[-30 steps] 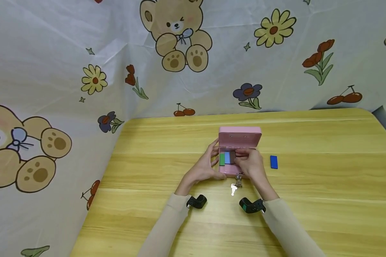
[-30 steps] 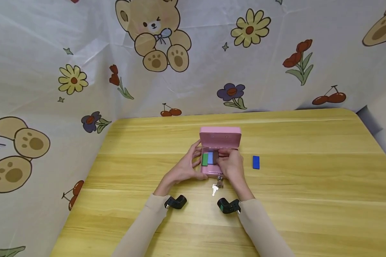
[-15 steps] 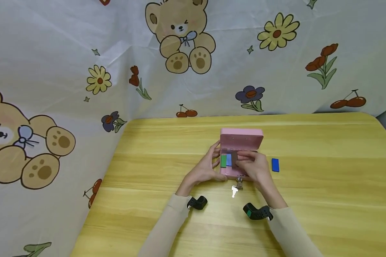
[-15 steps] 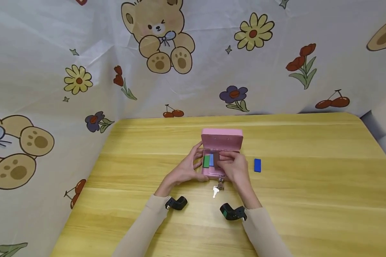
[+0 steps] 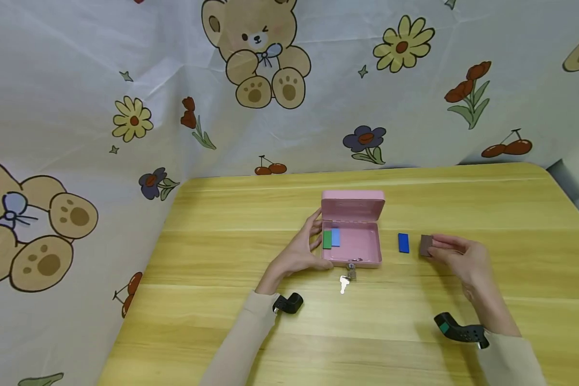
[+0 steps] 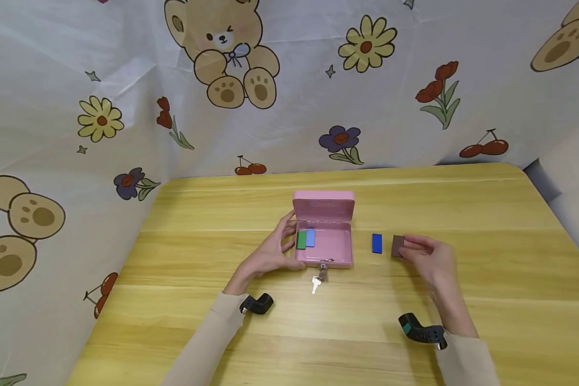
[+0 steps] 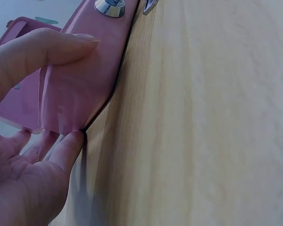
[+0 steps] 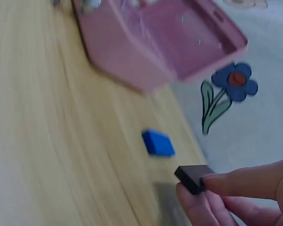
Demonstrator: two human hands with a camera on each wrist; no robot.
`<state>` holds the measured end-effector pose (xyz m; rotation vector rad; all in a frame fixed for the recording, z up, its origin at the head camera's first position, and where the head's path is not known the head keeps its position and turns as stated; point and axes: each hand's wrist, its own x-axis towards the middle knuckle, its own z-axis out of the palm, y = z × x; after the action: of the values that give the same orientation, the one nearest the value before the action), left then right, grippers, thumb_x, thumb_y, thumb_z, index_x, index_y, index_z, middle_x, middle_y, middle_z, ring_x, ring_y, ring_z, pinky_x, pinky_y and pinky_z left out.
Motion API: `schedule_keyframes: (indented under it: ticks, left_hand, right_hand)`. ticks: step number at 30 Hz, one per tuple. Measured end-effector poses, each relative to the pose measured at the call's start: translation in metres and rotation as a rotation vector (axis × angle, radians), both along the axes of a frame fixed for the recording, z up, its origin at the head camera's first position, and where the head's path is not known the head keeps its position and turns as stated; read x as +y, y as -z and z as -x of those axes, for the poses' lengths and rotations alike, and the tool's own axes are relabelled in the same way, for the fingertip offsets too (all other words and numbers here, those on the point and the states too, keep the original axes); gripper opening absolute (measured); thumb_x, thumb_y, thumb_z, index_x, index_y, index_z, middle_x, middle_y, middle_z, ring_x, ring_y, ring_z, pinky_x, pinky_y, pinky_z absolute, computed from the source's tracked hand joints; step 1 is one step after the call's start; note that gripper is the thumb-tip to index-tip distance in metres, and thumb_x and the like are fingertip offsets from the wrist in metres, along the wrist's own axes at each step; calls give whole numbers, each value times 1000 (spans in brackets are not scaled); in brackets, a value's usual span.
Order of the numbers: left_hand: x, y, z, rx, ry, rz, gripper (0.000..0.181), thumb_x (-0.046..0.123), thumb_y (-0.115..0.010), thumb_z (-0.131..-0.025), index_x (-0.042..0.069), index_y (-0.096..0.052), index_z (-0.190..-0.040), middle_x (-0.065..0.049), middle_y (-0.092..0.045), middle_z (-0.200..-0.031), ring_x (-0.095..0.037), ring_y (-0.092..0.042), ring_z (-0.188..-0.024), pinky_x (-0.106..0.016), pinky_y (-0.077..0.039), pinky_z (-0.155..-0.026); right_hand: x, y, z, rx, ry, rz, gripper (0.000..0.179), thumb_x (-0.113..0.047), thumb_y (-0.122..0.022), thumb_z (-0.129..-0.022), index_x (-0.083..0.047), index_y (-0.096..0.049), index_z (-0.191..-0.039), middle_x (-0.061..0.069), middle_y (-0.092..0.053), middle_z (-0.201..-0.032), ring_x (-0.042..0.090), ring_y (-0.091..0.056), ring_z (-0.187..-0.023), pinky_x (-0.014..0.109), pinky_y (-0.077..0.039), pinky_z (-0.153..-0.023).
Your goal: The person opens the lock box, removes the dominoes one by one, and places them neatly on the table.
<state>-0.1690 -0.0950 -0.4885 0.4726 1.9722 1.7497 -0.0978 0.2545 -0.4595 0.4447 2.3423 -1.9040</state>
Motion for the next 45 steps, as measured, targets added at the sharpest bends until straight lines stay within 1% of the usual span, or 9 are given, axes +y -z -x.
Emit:
schedule_keyframes:
  ticks: [5, 7, 13, 16, 23, 31, 38, 43, 45]
  left_hand:
    - [1, 1, -2, 4, 6, 6, 137, -18, -86, -67, 29, -7, -169, -11, -28, -164, -27, -29, -153, -26, -35, -123]
    - [4, 1, -3, 2, 4, 11, 137, -19, -85, -67, 30, -7, -169, -11, -27, -163, -27, -29, -152, -25, -35, -122]
    - [6, 3, -2, 1, 3, 6, 138, -20, -85, -67, 31, -7, -169, -11, -26, -164, -26, -28, -153, -24, -35, -122]
    - [5, 3, -2, 10, 11, -3, 138, -19, -86, -67, 30, -6, -169, -12, -26, -164, -27, -27, -153, -26, -33, -124]
    - [3, 0, 1, 18, 4, 6, 138, -19, -86, -67, 29, -7, -169, -11, -28, -163, -26, -29, -152, -26, -33, -123]
    - [0, 0, 1, 23, 1, 4, 138, -19, -86, -66, 31, -8, -168, -10, -29, -162, -26, -31, -150, -27, -34, -124]
    - [-3, 1, 1, 25, 5, 6, 137, -17, -86, -68, 31, -7, -169, -10, -28, -162, -26, -30, -151, -26, -34, -124]
    - [-3, 1, 0, 20, -4, 6, 137, -18, -86, -68, 31, -7, -169, -10, -27, -162, -26, -29, -151, -26, -34, -123]
    - [-2, 1, 0, 15, -7, 6, 138, -18, -86, -67, 31, -7, -169, -10, -27, -163, -26, -28, -152, -26, -34, -123]
  right_hand:
    - [9, 3, 7, -73, -48, -158, 47, -5, -66, -102, 22, -52, -138, -16, -71, -89, -7, -67, -77, 12, -60, -71]
    - [8, 2, 11, -98, -73, -213, 46, -10, -67, -102, 20, -56, -136, -2, -75, -96, -4, -65, -80, 10, -58, -70]
    - [2, -5, 23, -156, -172, -347, 50, -23, -66, -103, 15, -61, -135, 37, -56, -138, 40, -54, -121, 14, -46, -76]
    - [-1, -8, 26, -167, -189, -342, 50, -22, -65, -103, 16, -60, -135, 37, -55, -138, 40, -55, -120, 16, -47, -77]
    - [-7, -12, 33, -161, -193, -377, 42, -14, -66, -102, 17, -62, -131, 31, -69, -120, 14, -66, -90, 13, -53, -68]
    - [-13, -15, 33, -139, -200, -424, 45, -18, -66, -102, 17, -62, -130, 33, -69, -120, 47, -58, -117, 46, -53, -90]
    - [-19, -25, 24, -69, -203, -453, 47, -24, -61, -105, 14, -62, -133, 31, -69, -120, 30, -67, -100, 20, -54, -66]
    - [-48, -42, 19, 38, -192, -310, 46, -24, -58, -108, 10, -59, -139, 30, -67, -128, 3, -69, -91, 13, -58, -74]
    - [-63, -47, 19, 75, -221, -220, 44, -21, -56, -109, 11, -58, -140, 30, -66, -131, 2, -71, -94, 13, -59, -81]
